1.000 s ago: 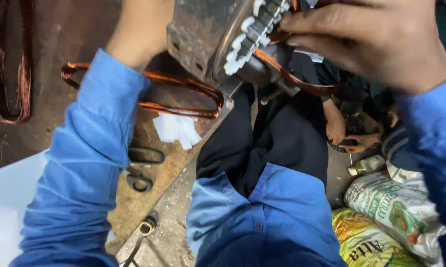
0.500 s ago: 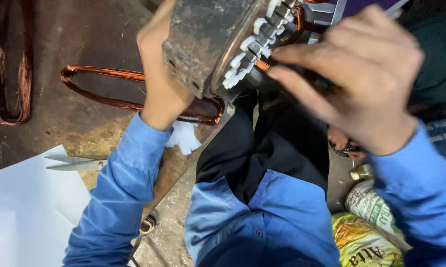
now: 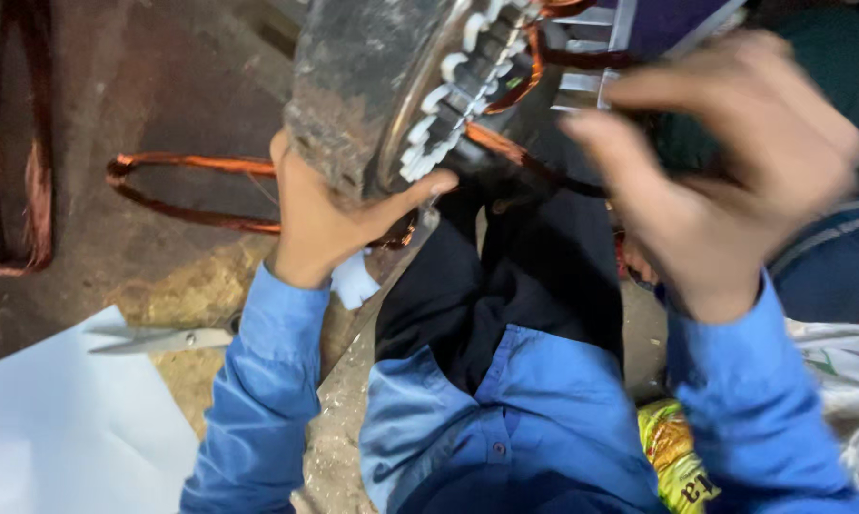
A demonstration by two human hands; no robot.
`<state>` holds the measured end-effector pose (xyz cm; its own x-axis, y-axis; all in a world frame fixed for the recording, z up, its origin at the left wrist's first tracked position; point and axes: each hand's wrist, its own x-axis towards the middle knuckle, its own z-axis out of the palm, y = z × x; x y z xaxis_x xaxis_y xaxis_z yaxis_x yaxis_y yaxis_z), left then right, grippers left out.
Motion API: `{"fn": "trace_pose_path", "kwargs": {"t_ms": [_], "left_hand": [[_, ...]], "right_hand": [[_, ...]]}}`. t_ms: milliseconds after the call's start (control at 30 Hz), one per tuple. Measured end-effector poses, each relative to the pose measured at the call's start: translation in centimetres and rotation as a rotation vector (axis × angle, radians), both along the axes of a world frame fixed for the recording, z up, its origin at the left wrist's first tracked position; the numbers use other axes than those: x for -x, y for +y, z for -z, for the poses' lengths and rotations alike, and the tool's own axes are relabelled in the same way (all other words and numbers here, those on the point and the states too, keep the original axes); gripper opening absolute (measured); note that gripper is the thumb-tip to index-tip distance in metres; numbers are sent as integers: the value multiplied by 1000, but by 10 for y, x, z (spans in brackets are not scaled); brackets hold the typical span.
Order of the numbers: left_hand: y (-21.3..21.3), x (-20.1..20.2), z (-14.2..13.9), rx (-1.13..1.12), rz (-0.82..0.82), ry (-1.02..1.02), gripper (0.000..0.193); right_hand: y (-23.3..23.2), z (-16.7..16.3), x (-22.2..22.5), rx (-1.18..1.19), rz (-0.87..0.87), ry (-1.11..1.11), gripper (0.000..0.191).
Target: The person winds copper wire around a motor stator, inserting white insulating strips between the coils. The person holds the stator with one hand and manipulates the wire with the other, occasionally picking up new strips from the table.
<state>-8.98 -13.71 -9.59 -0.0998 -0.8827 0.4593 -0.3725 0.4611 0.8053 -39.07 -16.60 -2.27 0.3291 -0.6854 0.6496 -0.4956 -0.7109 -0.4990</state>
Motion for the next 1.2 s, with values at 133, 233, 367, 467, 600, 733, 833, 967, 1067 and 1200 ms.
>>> {"fn": "trace_pose_path", "kwargs": {"t_ms": [133,233,367,467,600,733,833,967,1067,1200], "left_hand": [[8,28,9,-22,-21,296,76],[8,63,14,-81,-98,576,79],[4,99,12,-55,-324,653,64],[2,104,2,-39,-340,669,49],[1,99,-13,-39,-325,615,49],[2,98,-20,-49,-339,589,49],[2,99,-19,-61,-335,584,49],[2,97,-16,-87,-340,557,47],[2,96,-15,-70,-375,513,46],[1,94,-13,-48,-336,520,44]], "right_hand": [[33,54,35,-256,353,-639,14],[51,83,34,-501,390,-834,8],[54,99,1,-813,117,-845,53],[38,105,-7,-897,-197,-1124,71],[10,131,3,-809,-99,-1174,48],[-15,149,23,-667,110,-889,17],[-12,134,34,-738,190,-847,21],[23,73,44,-383,299,-359,40],[25,31,51,-143,56,-81,54],[2,8,64,24,-265,583,79]]}}
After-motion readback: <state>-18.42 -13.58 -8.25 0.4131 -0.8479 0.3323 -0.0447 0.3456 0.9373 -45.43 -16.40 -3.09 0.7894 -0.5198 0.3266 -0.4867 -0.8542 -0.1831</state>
